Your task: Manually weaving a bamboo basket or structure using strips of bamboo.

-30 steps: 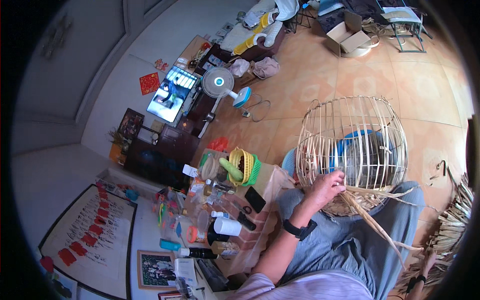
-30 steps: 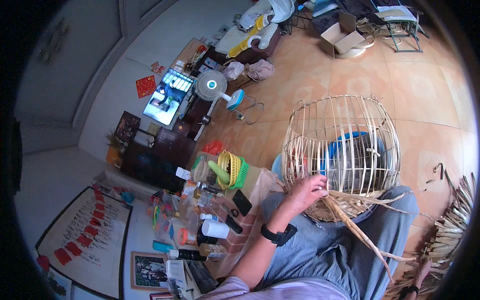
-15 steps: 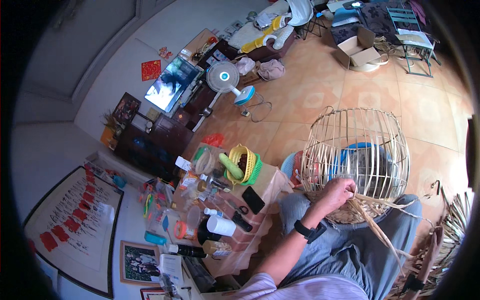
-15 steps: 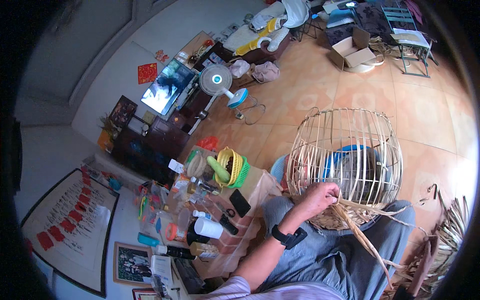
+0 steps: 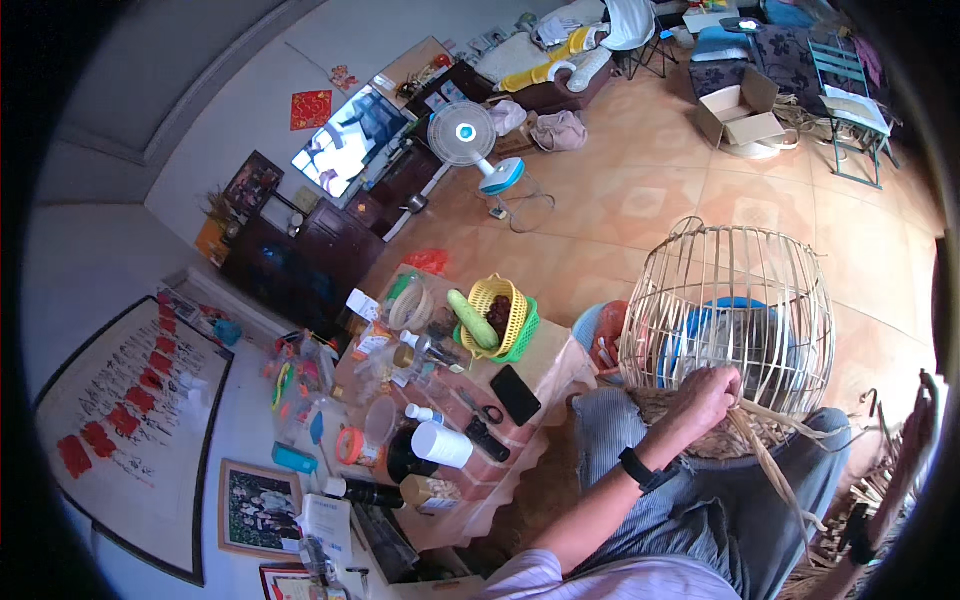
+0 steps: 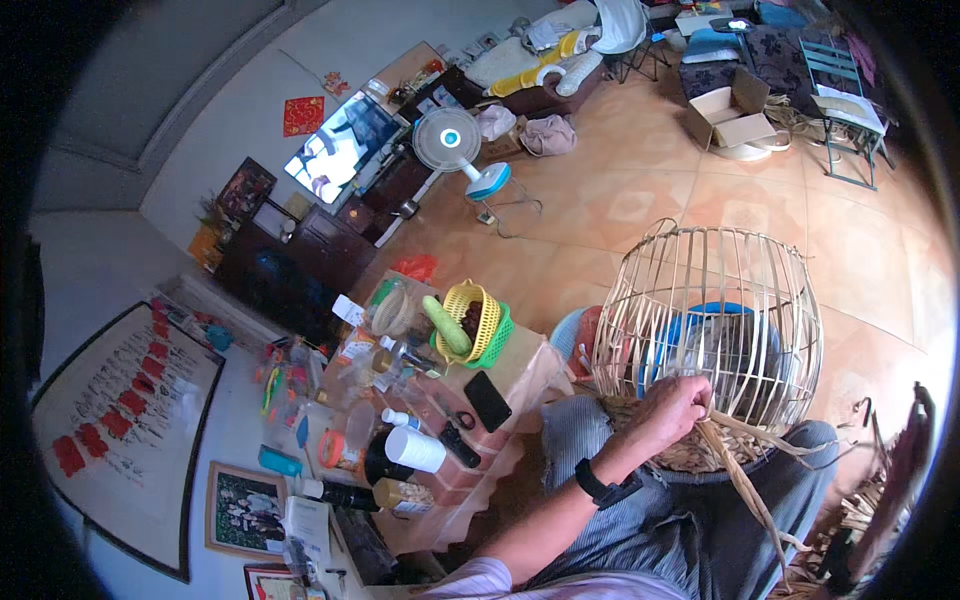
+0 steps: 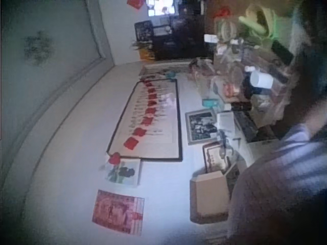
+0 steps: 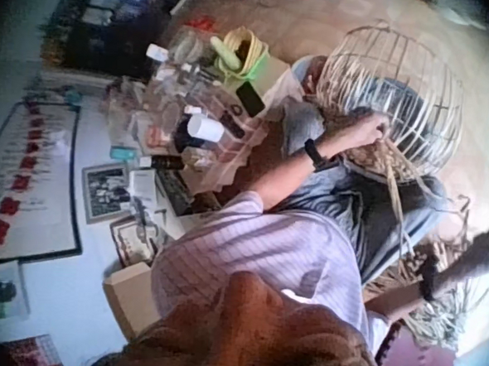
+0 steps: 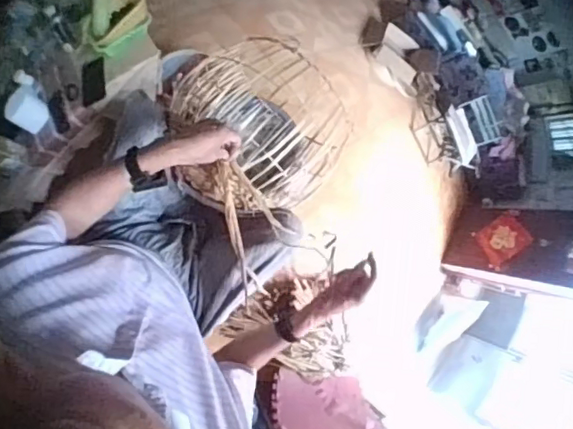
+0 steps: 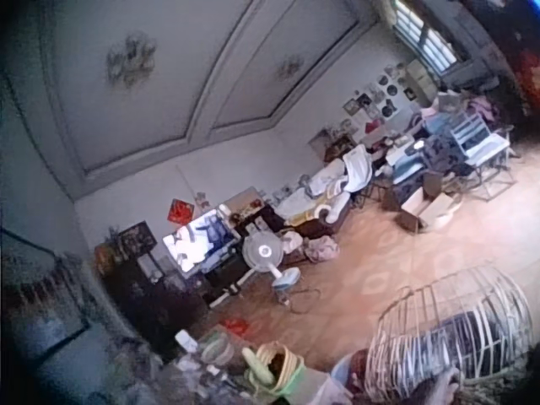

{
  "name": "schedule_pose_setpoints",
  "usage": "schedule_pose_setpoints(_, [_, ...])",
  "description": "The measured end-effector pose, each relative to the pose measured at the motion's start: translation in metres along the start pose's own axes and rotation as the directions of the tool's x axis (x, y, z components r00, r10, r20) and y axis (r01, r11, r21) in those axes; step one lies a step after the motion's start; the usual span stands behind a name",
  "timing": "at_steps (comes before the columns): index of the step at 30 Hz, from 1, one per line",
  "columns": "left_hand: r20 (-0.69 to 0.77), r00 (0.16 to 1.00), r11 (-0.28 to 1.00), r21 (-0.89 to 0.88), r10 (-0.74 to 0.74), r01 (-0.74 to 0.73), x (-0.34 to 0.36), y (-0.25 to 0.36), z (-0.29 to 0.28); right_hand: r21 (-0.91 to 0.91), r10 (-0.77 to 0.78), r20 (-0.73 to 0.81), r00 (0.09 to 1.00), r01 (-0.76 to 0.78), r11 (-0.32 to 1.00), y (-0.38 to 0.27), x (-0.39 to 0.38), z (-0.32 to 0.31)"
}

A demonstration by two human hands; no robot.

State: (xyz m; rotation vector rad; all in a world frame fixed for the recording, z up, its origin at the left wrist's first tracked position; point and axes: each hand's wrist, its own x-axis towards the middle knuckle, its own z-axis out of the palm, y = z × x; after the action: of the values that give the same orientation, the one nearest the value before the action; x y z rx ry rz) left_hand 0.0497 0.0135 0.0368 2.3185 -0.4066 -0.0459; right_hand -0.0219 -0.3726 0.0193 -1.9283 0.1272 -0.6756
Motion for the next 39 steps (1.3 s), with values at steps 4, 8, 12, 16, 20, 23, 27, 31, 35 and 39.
schedule_pose_setpoints(4, [0.029,0.999,0.997,-0.076,0.031,-0.029,0.001,-0.003,0.001,-0.032,-0.071,-0.053,0.996,0.069,0.997,-0.060,-0.006,-0.005])
schedule_pose_setpoints(8, [0.001,1.000,0.995,-0.102,0.019,-0.018,0.000,-0.003,0.002,0.141,-0.016,0.120,0.993,-0.001,0.990,-0.107,-0.029,0.045])
schedule_pose_setpoints(12, [-0.060,0.998,0.998,-0.061,0.022,-0.025,-0.003,-0.005,0.008,0.070,-0.053,0.437,0.898,0.025,0.997,-0.120,-0.047,0.119])
schedule_pose_setpoints(16, [-0.113,0.992,0.998,-0.024,0.055,-0.058,-0.001,-0.008,0.015,-0.044,0.118,0.497,0.859,-0.111,0.993,-0.106,-0.051,0.154])
schedule_pose_setpoints(20, [0.009,0.997,0.995,-0.077,-0.070,0.071,0.001,-0.010,0.016,-0.005,0.285,0.437,0.853,-0.314,0.949,-0.086,-0.050,0.159])
schedule_pose_setpoints(23, [-0.012,1.000,0.998,-0.054,0.024,-0.025,0.000,-0.004,0.007,0.110,0.305,0.482,0.821,-0.402,0.909,-0.084,-0.049,0.155])
schedule_pose_setpoints(27, [0.047,0.995,0.996,-0.020,-0.087,0.088,0.002,0.007,0.000,0.165,0.328,0.563,0.759,-0.491,0.855,-0.093,-0.044,0.153])
schedule_pose_setpoints(31, [0.059,0.993,0.995,0.030,-0.100,0.099,0.001,0.005,0.004,0.162,0.319,0.554,0.769,-0.476,0.865,-0.096,-0.042,0.151])
schedule_pose_setpoints(35, [-0.002,0.999,0.999,-0.009,-0.049,0.049,0.003,-0.004,0.011,-0.192,-0.090,0.456,0.885,0.196,0.962,-0.102,-0.038,0.162])
schedule_pose_setpoints(39, [-0.046,0.999,0.990,0.141,-0.010,0.017,0.000,-0.008,0.015,-0.294,-0.104,0.433,0.895,0.250,0.922,-0.110,-0.029,0.194])
